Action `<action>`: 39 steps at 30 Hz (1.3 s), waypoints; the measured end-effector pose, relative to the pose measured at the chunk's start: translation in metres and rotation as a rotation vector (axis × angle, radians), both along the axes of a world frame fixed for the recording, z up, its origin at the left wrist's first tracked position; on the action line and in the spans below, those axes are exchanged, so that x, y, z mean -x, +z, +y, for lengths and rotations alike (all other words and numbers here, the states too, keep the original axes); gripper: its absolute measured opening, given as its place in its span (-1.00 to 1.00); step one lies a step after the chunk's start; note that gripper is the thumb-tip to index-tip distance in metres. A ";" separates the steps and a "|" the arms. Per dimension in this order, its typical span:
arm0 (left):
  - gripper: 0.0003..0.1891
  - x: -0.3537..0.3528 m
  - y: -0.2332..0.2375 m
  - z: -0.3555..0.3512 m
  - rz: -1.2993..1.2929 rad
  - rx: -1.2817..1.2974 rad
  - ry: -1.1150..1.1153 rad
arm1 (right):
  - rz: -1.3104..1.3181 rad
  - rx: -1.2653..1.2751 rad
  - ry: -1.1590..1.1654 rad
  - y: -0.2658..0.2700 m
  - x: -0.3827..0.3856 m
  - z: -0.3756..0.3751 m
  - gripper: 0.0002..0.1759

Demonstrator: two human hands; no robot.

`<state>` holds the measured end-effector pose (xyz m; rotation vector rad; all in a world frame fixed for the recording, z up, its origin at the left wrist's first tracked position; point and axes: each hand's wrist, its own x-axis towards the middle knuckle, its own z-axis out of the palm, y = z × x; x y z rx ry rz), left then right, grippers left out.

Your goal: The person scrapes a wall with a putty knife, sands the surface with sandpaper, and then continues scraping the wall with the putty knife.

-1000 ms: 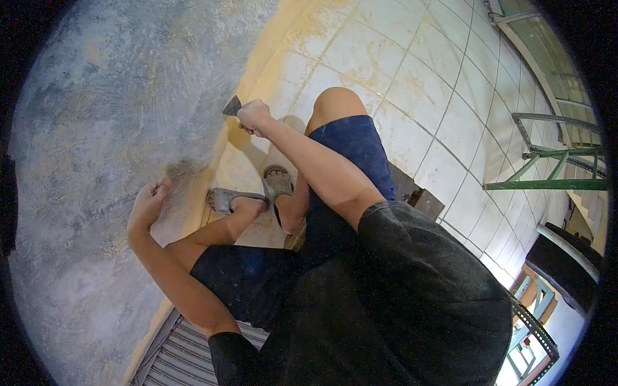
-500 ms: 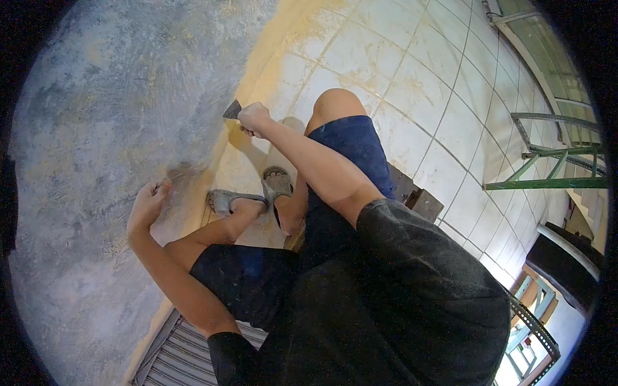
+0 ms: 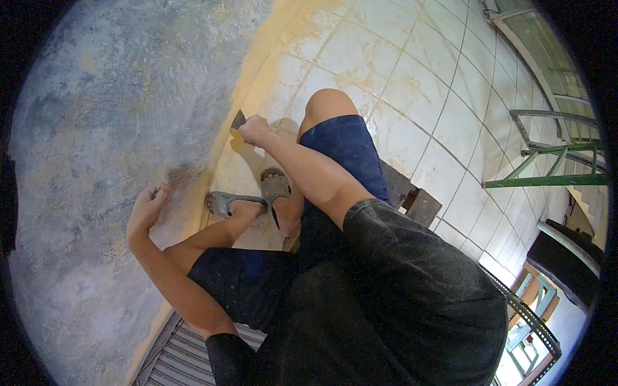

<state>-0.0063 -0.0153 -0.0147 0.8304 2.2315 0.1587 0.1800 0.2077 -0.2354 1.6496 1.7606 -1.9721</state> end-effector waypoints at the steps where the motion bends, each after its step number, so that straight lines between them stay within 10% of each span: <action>1: -0.46 0.000 -0.001 -0.003 0.006 -0.025 0.002 | -0.025 -0.070 0.140 0.002 -0.001 0.000 -0.70; 39: -0.53 -0.006 0.016 0.008 0.012 0.056 0.082 | 0.001 -0.472 0.244 -0.023 0.021 -0.004 -0.62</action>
